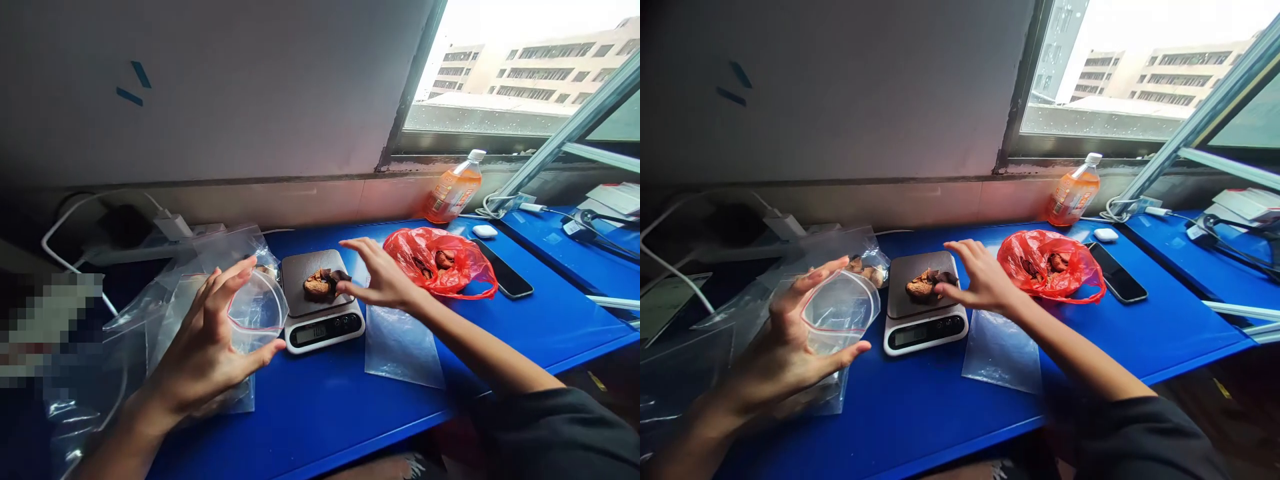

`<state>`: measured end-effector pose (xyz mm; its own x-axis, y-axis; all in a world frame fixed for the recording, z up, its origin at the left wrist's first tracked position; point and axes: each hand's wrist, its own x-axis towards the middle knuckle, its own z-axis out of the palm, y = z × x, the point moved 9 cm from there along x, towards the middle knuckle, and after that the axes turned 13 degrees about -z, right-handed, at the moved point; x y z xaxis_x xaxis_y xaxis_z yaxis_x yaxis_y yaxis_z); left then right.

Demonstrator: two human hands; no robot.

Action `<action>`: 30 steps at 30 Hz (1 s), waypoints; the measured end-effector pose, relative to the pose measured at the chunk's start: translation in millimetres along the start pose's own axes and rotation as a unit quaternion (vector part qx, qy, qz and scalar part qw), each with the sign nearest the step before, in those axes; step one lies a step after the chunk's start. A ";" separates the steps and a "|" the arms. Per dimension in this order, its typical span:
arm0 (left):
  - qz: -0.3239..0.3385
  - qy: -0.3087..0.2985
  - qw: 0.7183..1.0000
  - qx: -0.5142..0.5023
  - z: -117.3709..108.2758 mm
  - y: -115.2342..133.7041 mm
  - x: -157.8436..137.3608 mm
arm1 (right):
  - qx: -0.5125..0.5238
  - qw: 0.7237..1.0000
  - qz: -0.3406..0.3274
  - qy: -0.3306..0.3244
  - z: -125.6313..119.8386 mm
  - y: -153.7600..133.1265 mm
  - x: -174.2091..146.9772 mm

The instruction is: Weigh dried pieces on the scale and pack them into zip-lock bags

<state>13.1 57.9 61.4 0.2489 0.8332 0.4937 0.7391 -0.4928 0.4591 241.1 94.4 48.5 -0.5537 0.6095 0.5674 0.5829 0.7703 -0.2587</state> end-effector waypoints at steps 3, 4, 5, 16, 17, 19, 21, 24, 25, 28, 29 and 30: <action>0.018 -0.061 0.997 -0.033 12.8 3.0 -3.4 | -0.005 0.997 -0.048 -0.061 29.4 -10.8 -6.2; 0.016 -0.066 0.997 -0.041 14.3 2.7 -3.7 | -0.009 0.995 -0.063 -0.082 39.1 -15.2 -3.6; 0.015 -0.068 0.996 -0.048 15.0 2.8 -3.8 | -0.015 0.992 -0.076 -0.101 47.9 -18.3 0.6; 0.035 -0.079 0.996 -0.034 25.1 6.5 -5.3 | -0.097 0.977 -0.080 -0.174 74.7 -7.7 26.9; 0.030 -0.080 0.996 -0.037 25.6 5.7 -4.9 | -0.105 0.975 -0.085 -0.176 75.1 -9.4 27.5; 0.023 -0.080 0.996 -0.041 25.4 5.3 -4.3 | -0.118 0.973 -0.089 -0.177 76.7 -10.9 29.2; 0.020 -0.078 0.996 -0.045 23.9 5.7 -3.8 | -0.120 0.973 -0.084 -0.176 78.5 -8.9 31.6; 0.016 -0.068 0.996 -0.051 21.5 4.4 -3.6 | -0.101 0.978 -0.059 -0.173 76.6 -2.4 37.3; 0.013 -0.067 0.996 -0.051 21.8 3.2 -3.8 | -0.088 0.981 -0.046 -0.168 73.1 -0.8 40.4; 0.002 -0.065 0.997 -0.042 26.0 -0.8 -4.5 | -0.035 0.988 -0.034 -0.147 55.6 -10.1 55.3; 0.000 -0.064 0.997 -0.039 27.9 -1.3 -4.8 | -0.022 0.987 -0.050 -0.148 50.3 -20.0 62.1; -0.001 -0.062 0.997 -0.041 29.5 -1.0 -5.2 | -0.014 0.984 -0.075 -0.158 46.8 -32.8 69.3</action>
<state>29.5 61.4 36.5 0.3264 0.8567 0.3994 0.6881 -0.5051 0.5210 155.9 120.1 59.7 -0.7892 0.5216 0.3241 0.4953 0.8527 -0.1660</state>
